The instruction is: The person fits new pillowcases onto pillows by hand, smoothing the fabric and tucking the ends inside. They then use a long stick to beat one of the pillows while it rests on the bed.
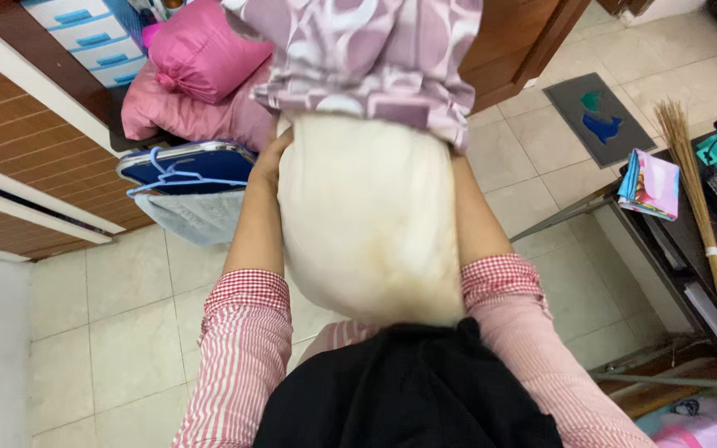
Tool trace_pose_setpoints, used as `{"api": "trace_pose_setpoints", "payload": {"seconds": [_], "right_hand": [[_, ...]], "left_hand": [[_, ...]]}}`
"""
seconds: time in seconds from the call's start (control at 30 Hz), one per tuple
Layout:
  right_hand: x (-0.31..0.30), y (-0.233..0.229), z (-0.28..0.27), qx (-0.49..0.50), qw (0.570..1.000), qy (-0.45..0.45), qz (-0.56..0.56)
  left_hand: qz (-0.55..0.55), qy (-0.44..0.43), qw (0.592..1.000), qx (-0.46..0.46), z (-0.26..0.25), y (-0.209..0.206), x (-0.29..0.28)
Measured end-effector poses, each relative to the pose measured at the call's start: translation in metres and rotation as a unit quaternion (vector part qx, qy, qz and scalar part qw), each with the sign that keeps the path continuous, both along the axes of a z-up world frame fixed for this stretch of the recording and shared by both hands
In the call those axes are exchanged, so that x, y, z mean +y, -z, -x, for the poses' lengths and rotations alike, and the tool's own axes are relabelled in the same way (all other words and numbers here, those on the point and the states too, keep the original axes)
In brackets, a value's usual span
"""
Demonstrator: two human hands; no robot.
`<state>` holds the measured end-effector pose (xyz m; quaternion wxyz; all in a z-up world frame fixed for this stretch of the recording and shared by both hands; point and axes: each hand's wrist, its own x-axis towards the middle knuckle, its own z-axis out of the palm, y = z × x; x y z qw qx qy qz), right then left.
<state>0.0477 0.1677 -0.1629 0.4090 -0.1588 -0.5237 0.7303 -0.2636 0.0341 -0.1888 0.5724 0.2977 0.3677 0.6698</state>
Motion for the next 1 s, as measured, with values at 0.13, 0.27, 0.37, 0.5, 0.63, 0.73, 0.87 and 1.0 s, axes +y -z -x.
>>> {"api": "trace_pose_setpoints", "payload": {"seconds": [0.13,0.27,0.37,0.5,0.63,0.73,0.87,1.0], "right_hand": [[-0.011,0.007,-0.015,-0.027,0.999,-0.036,0.012],[-0.014,0.003,-0.024,-0.039,0.997,-0.07,0.015],[-0.016,-0.007,-0.042,-0.047,0.995,-0.091,0.008],[-0.026,-0.035,-0.077,-0.092,0.991,-0.088,-0.037],[-0.073,-0.045,-0.046,-0.357,0.88,0.126,-0.287],[-0.132,-0.036,0.021,-0.24,0.868,0.135,-0.413],[-0.158,-0.03,0.06,-0.243,0.829,0.245,-0.44],[-0.139,-0.018,0.084,-0.261,0.817,0.349,-0.378]], "left_hand": [[0.031,-0.26,0.957,0.128,0.002,-0.023,-0.006],[-0.128,-0.418,0.872,0.221,-0.011,-0.045,-0.01],[-0.196,-0.496,0.787,0.311,-0.014,-0.036,-0.014],[-0.195,-0.566,0.732,0.327,-0.009,-0.038,-0.012],[-0.19,-0.574,0.686,0.404,-0.06,-0.052,-0.003],[-0.232,-0.51,0.757,0.338,-0.122,-0.069,0.008],[-0.178,-0.493,0.758,0.388,-0.151,-0.096,-0.018],[-0.172,-0.457,0.737,0.467,-0.162,-0.116,-0.033]]}}
